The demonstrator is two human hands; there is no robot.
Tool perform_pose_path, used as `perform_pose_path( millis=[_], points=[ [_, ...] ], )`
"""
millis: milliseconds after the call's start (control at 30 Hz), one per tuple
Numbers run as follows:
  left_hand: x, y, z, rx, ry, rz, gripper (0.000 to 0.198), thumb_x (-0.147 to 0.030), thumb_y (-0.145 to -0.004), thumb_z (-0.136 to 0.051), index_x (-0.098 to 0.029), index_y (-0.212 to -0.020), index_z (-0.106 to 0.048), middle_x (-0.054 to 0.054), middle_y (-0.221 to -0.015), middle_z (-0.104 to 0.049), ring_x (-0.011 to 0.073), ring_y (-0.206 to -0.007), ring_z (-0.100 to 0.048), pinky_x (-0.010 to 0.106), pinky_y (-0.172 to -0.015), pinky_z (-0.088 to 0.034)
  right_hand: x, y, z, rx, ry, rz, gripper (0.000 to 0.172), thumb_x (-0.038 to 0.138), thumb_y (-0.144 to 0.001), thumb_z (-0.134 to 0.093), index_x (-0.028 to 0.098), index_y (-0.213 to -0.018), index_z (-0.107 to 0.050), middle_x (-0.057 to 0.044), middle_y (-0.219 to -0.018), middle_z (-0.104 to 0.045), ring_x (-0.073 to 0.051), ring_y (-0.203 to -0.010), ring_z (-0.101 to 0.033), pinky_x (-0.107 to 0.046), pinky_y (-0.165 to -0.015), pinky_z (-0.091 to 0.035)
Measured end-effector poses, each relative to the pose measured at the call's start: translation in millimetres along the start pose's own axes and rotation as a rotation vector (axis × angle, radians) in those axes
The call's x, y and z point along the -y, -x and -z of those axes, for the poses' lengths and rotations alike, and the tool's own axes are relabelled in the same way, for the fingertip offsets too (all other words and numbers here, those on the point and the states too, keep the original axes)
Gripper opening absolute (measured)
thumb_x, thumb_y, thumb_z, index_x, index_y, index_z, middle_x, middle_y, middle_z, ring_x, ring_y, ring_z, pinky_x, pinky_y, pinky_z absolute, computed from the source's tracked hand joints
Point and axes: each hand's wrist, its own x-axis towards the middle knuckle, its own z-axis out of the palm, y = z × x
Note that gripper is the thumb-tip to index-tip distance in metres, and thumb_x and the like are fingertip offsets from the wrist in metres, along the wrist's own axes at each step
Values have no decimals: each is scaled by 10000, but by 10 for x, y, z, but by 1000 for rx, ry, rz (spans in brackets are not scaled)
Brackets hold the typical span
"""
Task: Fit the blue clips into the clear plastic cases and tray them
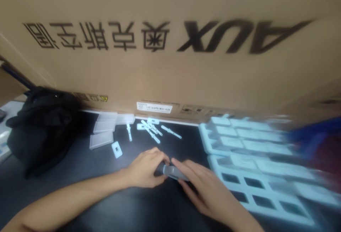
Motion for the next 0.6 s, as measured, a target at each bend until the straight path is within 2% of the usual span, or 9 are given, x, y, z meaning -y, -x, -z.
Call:
perform_pose_path(
  millis=[233, 400, 600],
  points=[
    [48, -7, -33, -17, -7, -20, 295, -301, -834, -744, -236, -1094, -621, 33, -1066, -729, 240, -1031, -653, 347, -893, -541, -17, 8, -121, -57, -43, -23, 580, 179, -1033, -475, 255, -1605, -421, -72, -1136, -751, -183, -994, -745, -293, -841, -643],
    [65, -18, -48, -25, -9, -43, 263, -301, -836, -737, -235, -1067, -630, 30, -1050, -729, 231, -1001, -642, 344, -888, -535, -25, 46, -194, -115, 33, -10, 613, 165, -1004, -495, 272, -1606, -450, -68, -1247, -768, -199, -1089, -755, -306, -897, -642],
    [48, -25, -42, -10, -21, -24, 262, -306, -825, -750, -232, -1049, -638, 33, -1027, -721, 238, -1003, -638, 349, -876, -532, 1, 35, -223, -60, 44, -66, 565, 165, -1007, -488, 263, -1564, -497, -64, -1166, -777, -205, -1015, -758, -301, -826, -647]
  ],
)
